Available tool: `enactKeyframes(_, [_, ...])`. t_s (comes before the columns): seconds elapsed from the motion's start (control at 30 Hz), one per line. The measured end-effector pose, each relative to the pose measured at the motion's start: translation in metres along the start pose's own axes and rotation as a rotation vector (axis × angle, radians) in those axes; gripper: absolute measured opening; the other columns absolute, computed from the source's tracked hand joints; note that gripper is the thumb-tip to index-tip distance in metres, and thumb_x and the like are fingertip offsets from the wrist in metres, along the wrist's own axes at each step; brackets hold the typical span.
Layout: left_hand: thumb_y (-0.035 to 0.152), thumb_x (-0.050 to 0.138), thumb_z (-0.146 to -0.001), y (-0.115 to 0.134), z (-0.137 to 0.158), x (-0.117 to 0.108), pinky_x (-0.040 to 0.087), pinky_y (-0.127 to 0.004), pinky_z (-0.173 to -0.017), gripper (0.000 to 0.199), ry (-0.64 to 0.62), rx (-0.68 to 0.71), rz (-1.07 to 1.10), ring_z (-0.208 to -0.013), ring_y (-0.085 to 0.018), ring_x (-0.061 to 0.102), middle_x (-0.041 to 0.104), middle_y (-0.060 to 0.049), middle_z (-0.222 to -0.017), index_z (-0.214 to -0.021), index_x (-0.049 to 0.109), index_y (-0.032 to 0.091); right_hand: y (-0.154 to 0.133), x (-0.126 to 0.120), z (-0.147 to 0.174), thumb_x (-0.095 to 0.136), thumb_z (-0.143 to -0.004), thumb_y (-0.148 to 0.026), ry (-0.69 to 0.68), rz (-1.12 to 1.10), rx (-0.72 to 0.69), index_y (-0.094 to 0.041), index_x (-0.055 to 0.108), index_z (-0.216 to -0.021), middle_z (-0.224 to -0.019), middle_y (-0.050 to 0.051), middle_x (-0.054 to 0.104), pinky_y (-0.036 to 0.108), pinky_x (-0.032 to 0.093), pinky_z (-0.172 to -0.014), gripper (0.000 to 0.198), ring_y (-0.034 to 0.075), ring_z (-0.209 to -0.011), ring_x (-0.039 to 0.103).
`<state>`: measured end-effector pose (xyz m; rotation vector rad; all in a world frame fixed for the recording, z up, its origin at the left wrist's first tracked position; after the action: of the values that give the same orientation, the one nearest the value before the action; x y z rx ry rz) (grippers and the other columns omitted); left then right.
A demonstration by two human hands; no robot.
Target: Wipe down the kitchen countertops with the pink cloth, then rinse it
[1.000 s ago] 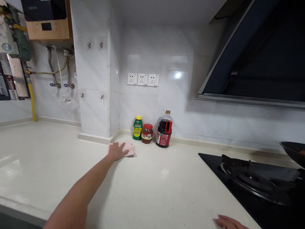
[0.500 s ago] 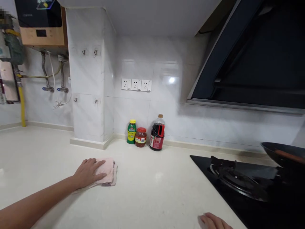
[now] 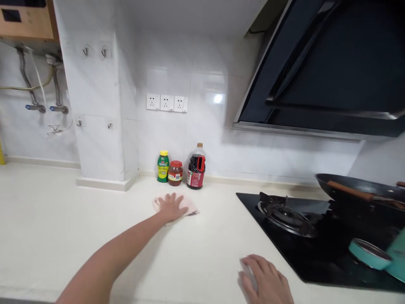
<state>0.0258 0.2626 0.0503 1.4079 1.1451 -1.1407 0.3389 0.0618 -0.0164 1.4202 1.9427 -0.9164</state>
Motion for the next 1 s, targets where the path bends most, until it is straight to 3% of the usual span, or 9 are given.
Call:
enactKeyframes(0.17, [0.082,0.026,-0.084,0.119,0.036,0.021,0.010,-0.072,-0.115,0.081,-0.096,0.285,0.075,-0.153,-0.042,0.014,0.020,-0.005,-0.169,-0.153,0.032,0.041,-0.002,-0.017,0.001,0.039,-0.096,-0.053,0.174,-0.070,0.071,-0.024,0.062,-0.118,-0.130,0.011,0.062,0.053,0.042,-0.102,0.044,0.031,-0.123,0.055])
enactKeyframes(0.23, [0.082,0.024,-0.084,0.149,0.062,0.024,0.007,-0.072,-0.116,0.080,-0.127,0.386,0.102,-0.153,-0.041,0.012,0.019,-0.004,-0.169,-0.153,0.032,0.041,-0.001,-0.021,0.001,0.035,-0.097,-0.057,0.201,-0.115,0.113,-0.022,0.059,-0.123,-0.134,0.014,0.058,0.054,0.039,-0.107,0.050,0.032,-0.128,0.051])
enactKeyframes(0.33, [0.080,0.023,-0.086,0.174,0.103,0.023,0.005,-0.071,-0.117,0.077,-0.162,0.506,0.131,-0.154,-0.039,0.011,0.019,-0.003,-0.169,-0.152,0.034,0.042,-0.001,-0.024,0.000,0.034,-0.096,-0.061,0.218,-0.202,0.150,-0.019,0.057,-0.128,-0.143,0.015,0.052,0.056,0.033,-0.114,0.058,0.033,-0.137,0.043])
enactKeyframes(0.43, [0.074,0.027,-0.090,0.183,0.144,0.018,0.004,-0.072,-0.117,0.072,-0.194,0.610,0.155,-0.154,-0.038,0.011,0.018,-0.003,-0.169,-0.152,0.034,0.041,-0.001,-0.023,-0.002,0.034,-0.095,-0.063,0.126,-0.373,0.145,-0.019,0.058,-0.131,-0.146,0.014,0.052,0.055,0.029,-0.118,0.061,0.031,-0.141,0.040])
enactKeyframes(0.53, [0.070,0.030,-0.092,0.182,0.179,0.008,0.002,-0.074,-0.115,0.071,-0.235,0.692,0.202,-0.154,-0.040,0.009,0.016,-0.007,-0.170,-0.154,0.033,0.035,0.000,-0.021,-0.001,0.031,-0.095,-0.066,-0.083,-0.637,0.175,-0.023,0.066,-0.124,-0.137,0.009,0.062,0.049,0.032,-0.119,0.062,0.027,-0.134,0.050])
enactKeyframes(0.67, [0.069,0.032,-0.092,0.167,0.213,-0.007,-0.001,-0.073,-0.117,0.071,-0.298,0.705,0.236,-0.155,-0.041,0.007,0.016,-0.008,-0.169,-0.154,0.034,0.034,0.011,-0.022,0.000,0.032,-0.090,-0.077,-0.256,-0.921,0.356,-0.021,0.075,-0.105,-0.119,0.010,0.072,0.046,0.042,-0.112,0.073,0.028,-0.118,0.063])
enactKeyframes(0.8, [0.066,0.040,-0.091,0.156,0.236,-0.016,0.002,-0.074,-0.116,0.066,-0.283,0.753,0.219,-0.154,-0.042,0.012,0.021,-0.008,-0.168,-0.151,0.038,0.037,0.033,-0.030,-0.005,0.043,-0.082,-0.082,-0.146,-0.963,0.461,-0.016,0.074,-0.098,-0.102,0.014,0.076,0.044,0.052,-0.097,0.075,0.028,-0.096,0.071])
enactKeyframes(1.0, [0.063,0.042,-0.091,0.165,0.235,-0.001,0.009,-0.075,-0.115,0.064,-0.201,0.732,0.175,-0.152,-0.042,0.017,0.026,-0.007,-0.167,-0.151,0.034,0.040,0.075,-0.053,-0.009,0.042,-0.086,-0.077,0.110,-0.756,0.443,-0.020,0.074,-0.088,-0.095,0.010,0.075,0.039,0.051,-0.091,0.066,0.027,-0.097,0.067])
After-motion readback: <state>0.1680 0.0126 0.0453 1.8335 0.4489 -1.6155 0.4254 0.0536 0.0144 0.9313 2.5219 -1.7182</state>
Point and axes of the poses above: each hand's wrist, its own z-axis away from the middle knuckle, its own x-axis out of the palm, y = z × x, the point moved 5 cm from there along -z, towards the middle knuckle
